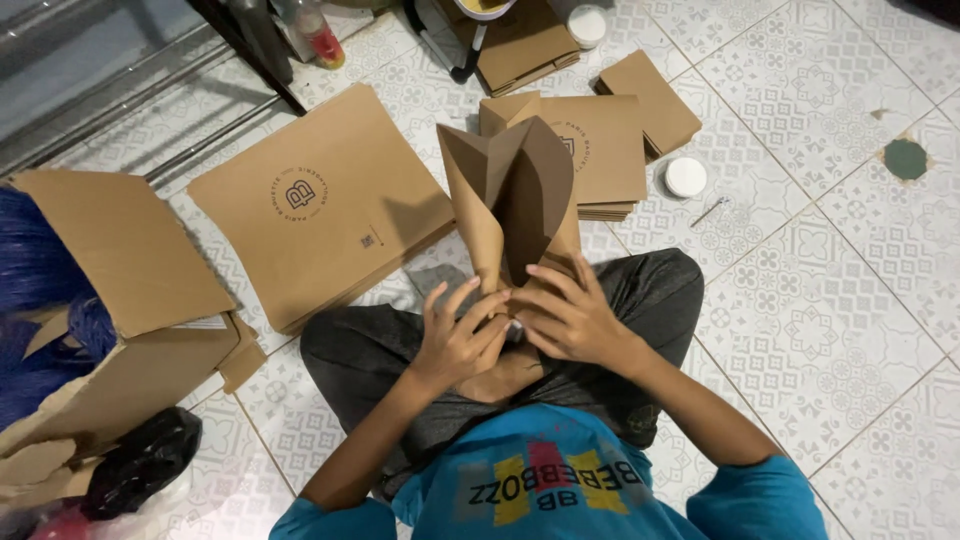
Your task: The person sits on the floor and folds flat brown paper bags into upright bags by hand. They repeatedly pick up a flat bag, fold the bottom and side flaps to form the base, and place the finished bag into a growing stack.
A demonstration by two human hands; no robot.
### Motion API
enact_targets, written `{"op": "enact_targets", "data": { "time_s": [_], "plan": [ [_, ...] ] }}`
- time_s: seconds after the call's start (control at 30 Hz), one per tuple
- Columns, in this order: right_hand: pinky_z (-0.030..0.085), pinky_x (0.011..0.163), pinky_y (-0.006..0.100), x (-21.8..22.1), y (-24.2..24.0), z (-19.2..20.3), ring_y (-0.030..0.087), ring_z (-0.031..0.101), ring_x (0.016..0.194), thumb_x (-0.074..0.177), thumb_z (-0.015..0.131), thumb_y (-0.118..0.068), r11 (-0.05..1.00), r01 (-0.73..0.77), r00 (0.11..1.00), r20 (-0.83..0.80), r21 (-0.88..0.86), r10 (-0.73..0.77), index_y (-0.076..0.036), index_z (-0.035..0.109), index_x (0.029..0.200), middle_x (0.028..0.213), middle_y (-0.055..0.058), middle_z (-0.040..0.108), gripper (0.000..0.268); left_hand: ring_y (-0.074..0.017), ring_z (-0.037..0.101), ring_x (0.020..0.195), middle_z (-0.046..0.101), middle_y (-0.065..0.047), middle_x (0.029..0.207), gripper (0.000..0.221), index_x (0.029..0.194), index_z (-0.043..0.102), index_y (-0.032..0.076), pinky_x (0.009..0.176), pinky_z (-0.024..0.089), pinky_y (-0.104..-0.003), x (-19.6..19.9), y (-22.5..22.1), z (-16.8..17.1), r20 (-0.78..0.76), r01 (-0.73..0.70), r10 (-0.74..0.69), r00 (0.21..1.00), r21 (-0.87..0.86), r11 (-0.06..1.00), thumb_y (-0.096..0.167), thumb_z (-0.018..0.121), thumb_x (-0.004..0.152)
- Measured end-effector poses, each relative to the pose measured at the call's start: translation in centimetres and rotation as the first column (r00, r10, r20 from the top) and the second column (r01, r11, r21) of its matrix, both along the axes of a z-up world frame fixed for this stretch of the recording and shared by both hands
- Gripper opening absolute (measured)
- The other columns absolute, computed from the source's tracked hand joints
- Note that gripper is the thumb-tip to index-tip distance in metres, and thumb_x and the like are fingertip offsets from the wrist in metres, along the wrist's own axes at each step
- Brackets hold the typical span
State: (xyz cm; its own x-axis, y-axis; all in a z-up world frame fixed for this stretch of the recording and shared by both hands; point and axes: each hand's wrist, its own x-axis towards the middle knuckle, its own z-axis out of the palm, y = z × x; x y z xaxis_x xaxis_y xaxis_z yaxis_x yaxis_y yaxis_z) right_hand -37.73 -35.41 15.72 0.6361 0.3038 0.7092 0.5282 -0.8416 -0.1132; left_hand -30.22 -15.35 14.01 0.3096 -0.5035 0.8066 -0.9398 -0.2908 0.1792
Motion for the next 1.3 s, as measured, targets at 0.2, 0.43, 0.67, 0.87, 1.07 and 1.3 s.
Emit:
{"op": "enact_targets", "data": {
  "time_s": [0.2,0.43,0.67,0.87,1.07,1.3],
  "plan": [
    [0.014,0.12,0.069,-2.0,-5.3,0.0,0.032,0.06,0.129,0.085,0.072,-0.022,0.99,0.079,0.997,0.004,-0.121,-0.079,-0.021,0.078,0.091,0.125,0.0,0.073,0.008,-0.0289,0.06,0.122,0.072,0.003,0.124,0.01,0.087,0.074,0.021,0.106,0.037,-0.058,0.4,2.3,-1.7,0.06,-0.026,0.022,0.998,0.057,0.998,0.025,0.07,0.096],
    [0.02,0.119,0.068,-2.0,-8.2,-1.5,0.029,0.057,0.133,0.096,0.06,-0.023,0.974,0.12,0.992,-0.012,-0.194,-0.124,-0.027,0.075,0.11,0.136,0.0,0.067,0.021,-0.0332,0.06,0.126,0.072,-0.002,0.124,0.013,0.083,0.073,0.023,0.108,0.034,-0.064,1.7,0.5,1.8,0.048,0.063,-0.068,0.997,0.104,0.993,0.032,0.067,0.089],
    [0.018,0.125,0.054,-1.3,-9.4,-0.6,0.025,0.05,0.14,0.099,0.058,-0.03,0.947,0.254,0.961,-0.056,-0.196,-0.27,-0.032,0.076,0.107,0.144,-0.005,0.064,0.02,-0.0361,0.048,0.13,0.056,-0.012,0.13,0.038,0.128,0.067,0.018,0.118,0.013,-0.071,9.0,-1.2,7.2,0.029,0.135,-0.158,0.987,0.393,0.909,0.037,0.055,0.098],
    [0.007,0.128,0.052,-0.3,-5.3,0.2,0.034,0.046,0.143,0.087,0.07,-0.045,0.942,0.335,0.939,-0.071,-0.033,-0.336,-0.027,0.079,0.091,0.142,-0.001,0.065,0.021,-0.0272,0.065,0.094,0.066,-0.007,0.096,0.021,0.107,0.076,0.01,0.122,0.024,-0.059,10.3,-0.6,8.7,-0.158,0.292,-0.246,0.956,0.446,0.846,0.021,0.061,0.097],
    [0.022,0.125,0.049,3.6,2.8,2.6,0.04,0.057,0.131,0.084,0.082,-0.035,0.922,0.205,0.978,-0.035,0.328,-0.205,-0.011,0.079,0.097,0.128,0.008,0.072,0.027,-0.0285,0.066,0.093,0.059,-0.006,0.093,0.02,0.11,0.07,0.007,0.108,0.046,-0.047,10.2,-0.3,8.6,-0.261,0.388,-0.3,0.918,0.423,0.819,0.023,0.062,0.1],
    [0.033,0.118,0.052,5.2,5.2,3.5,0.039,0.066,0.121,0.089,0.077,-0.01,0.91,0.159,0.982,0.037,0.384,-0.187,-0.007,0.082,0.096,0.116,0.007,0.078,0.009,-0.0292,0.062,0.107,0.061,-0.007,0.105,0.02,0.097,0.072,0.011,0.115,0.039,-0.054,11.0,0.3,8.7,-0.081,0.306,-0.303,0.949,0.446,0.841,0.03,0.065,0.096]
  ]
}}
